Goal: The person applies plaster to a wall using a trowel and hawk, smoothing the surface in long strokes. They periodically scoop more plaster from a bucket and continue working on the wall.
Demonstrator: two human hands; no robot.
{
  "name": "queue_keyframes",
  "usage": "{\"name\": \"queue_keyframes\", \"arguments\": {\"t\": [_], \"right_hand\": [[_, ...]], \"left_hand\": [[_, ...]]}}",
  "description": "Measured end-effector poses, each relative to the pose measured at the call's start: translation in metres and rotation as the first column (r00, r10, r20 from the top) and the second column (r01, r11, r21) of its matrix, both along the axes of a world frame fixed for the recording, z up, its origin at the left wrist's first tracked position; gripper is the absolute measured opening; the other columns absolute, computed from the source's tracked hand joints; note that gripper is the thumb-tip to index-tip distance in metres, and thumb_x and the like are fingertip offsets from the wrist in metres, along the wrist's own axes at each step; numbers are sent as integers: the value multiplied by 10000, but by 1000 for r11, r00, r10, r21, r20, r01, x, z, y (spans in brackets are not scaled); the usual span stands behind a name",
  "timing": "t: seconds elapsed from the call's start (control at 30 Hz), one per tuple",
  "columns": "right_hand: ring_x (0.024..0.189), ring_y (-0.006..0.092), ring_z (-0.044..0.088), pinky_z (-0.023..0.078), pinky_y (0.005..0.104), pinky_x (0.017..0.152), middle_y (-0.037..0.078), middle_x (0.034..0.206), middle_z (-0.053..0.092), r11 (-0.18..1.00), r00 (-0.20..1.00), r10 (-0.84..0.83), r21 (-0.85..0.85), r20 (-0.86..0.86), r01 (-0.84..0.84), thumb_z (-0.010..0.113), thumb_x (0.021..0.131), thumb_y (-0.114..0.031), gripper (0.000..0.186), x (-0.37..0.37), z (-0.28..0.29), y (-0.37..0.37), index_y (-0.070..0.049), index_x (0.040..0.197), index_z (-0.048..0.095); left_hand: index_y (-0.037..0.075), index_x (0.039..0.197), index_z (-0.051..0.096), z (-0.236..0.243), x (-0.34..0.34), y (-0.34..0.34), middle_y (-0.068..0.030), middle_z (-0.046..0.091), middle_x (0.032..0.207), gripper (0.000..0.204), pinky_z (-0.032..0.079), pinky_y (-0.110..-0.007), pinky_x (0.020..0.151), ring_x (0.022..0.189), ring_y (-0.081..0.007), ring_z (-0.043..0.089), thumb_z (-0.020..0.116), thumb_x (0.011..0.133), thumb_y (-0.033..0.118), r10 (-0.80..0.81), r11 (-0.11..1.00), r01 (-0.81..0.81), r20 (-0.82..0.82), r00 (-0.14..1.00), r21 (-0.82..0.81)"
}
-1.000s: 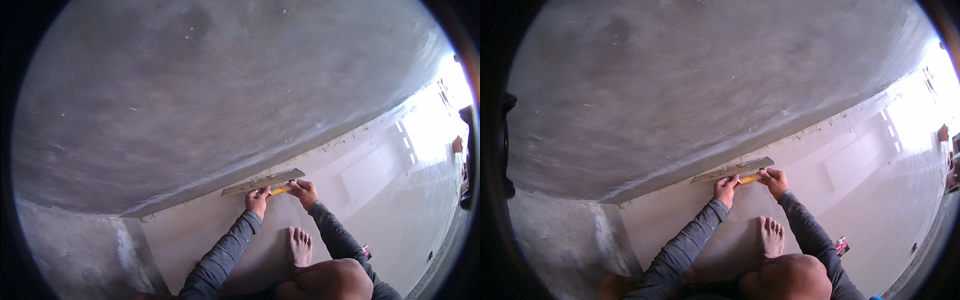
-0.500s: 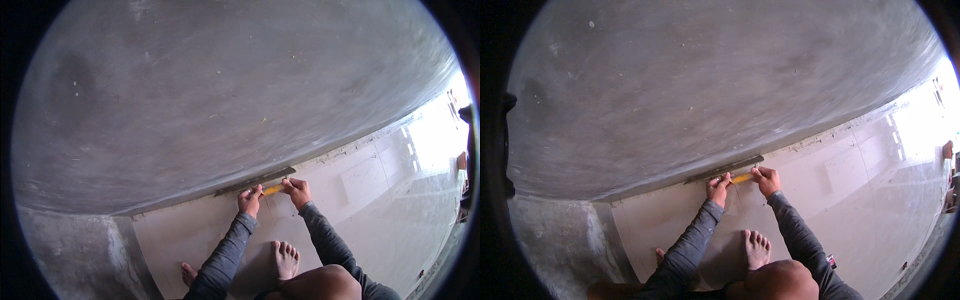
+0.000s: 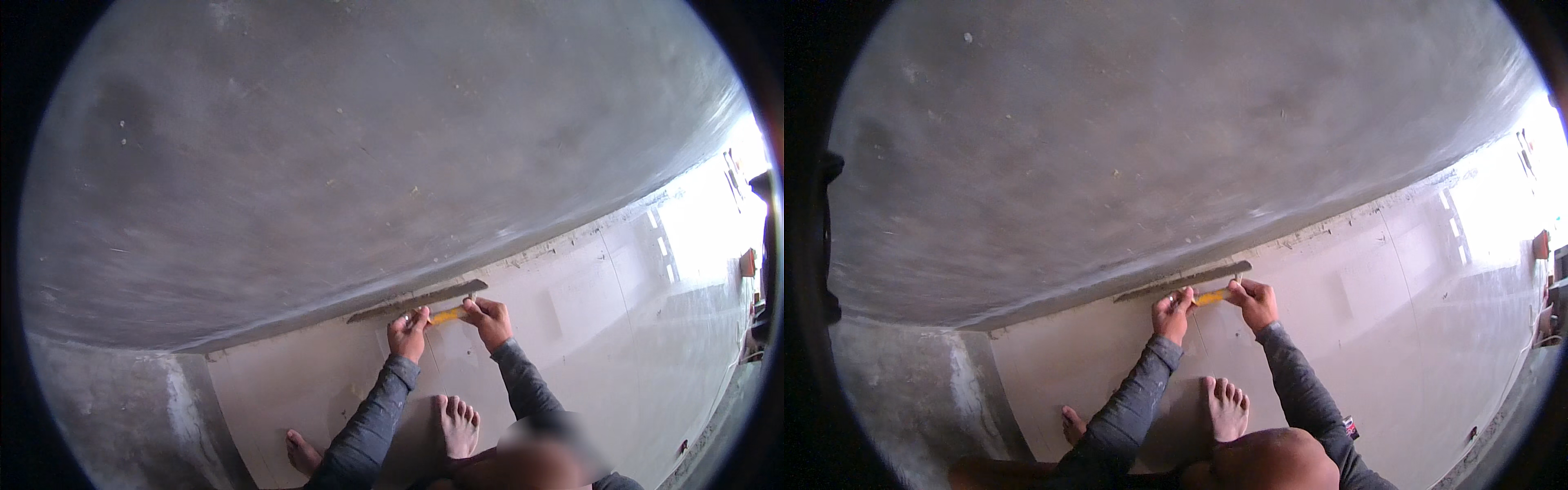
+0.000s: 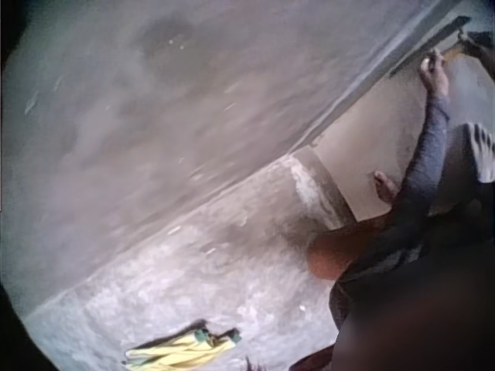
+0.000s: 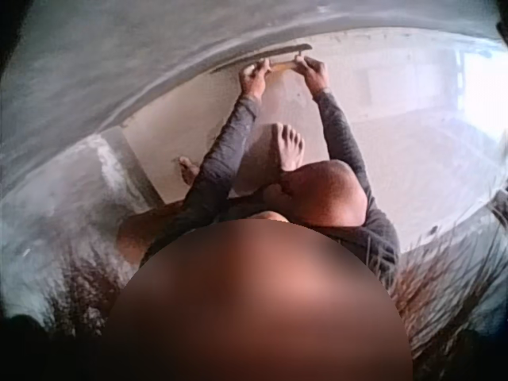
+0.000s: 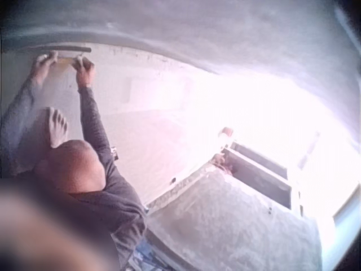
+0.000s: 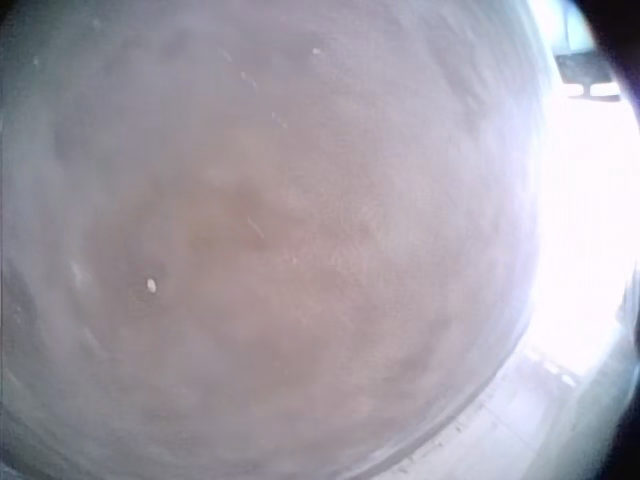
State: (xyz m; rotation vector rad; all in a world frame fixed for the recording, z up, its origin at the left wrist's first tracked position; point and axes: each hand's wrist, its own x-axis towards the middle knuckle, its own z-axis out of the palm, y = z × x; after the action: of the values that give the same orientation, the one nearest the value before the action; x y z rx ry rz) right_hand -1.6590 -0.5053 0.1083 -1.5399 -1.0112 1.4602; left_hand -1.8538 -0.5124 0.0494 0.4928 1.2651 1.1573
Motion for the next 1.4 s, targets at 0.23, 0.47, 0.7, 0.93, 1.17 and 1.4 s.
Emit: {"name": "queue_keyframes", "arguments": {"t": [0.23,0.47,0.7,0.93,1.17,1.4], "right_hand": [[857,148,692,621,316,843,80,902,707,996,988,-89,17,-125,92,648,1037,-234,349,-6,-29,22,104,971,707],[839,122,688,600,312,815,71,890,720,990,996,-59,127,-63,66,642,1029,-176,293,2,-2,20,105,993,713],[833,101,663,593,300,823,25,854,693,979,986,-115,152,-123,134,673,1016,-182,280,11,33,-15,90,965,714],[826,85,636,576,280,783,14,855,674,993,984,-95,52,-148,104,675,1022,-254,336,0,-18,-15,73,961,717],[842,105,661,591,297,808,45,881,699,998,998,-51,28,-22,52,652,1036,-261,362,-8,-38,23,89,974,722],[778,66,605,559,266,754,-5,812,650,988,998,-65,140,-12,66,699,1002,-200,301,7,16,-8,81,891,705]], "left_hand": [[27,985,739,-15,2,19,-25,738,966,113,607,-307,779,877,-130,702,730,978,139,24,999,-22,-28,999,40],[-11,964,741,11,4,18,-46,755,952,107,559,-263,799,896,-106,690,744,959,95,15,997,-3,-140,990,79],[-58,1023,739,39,15,-22,-68,774,989,201,539,-267,849,904,-93,686,764,946,126,63,948,-32,-90,994,316],[-38,1008,743,-14,4,-15,-41,765,972,235,544,-248,813,869,-81,679,741,976,194,5,995,5,-97,995,103],[-28,950,746,-14,0,18,-32,752,919,180,558,-278,762,820,-96,675,742,968,151,62,995,-51,-118,991,91],[-23,917,734,15,3,-13,-17,740,867,171,525,-268,753,758,-78,633,748,962,141,60,973,-13,-199,978,229]]}}
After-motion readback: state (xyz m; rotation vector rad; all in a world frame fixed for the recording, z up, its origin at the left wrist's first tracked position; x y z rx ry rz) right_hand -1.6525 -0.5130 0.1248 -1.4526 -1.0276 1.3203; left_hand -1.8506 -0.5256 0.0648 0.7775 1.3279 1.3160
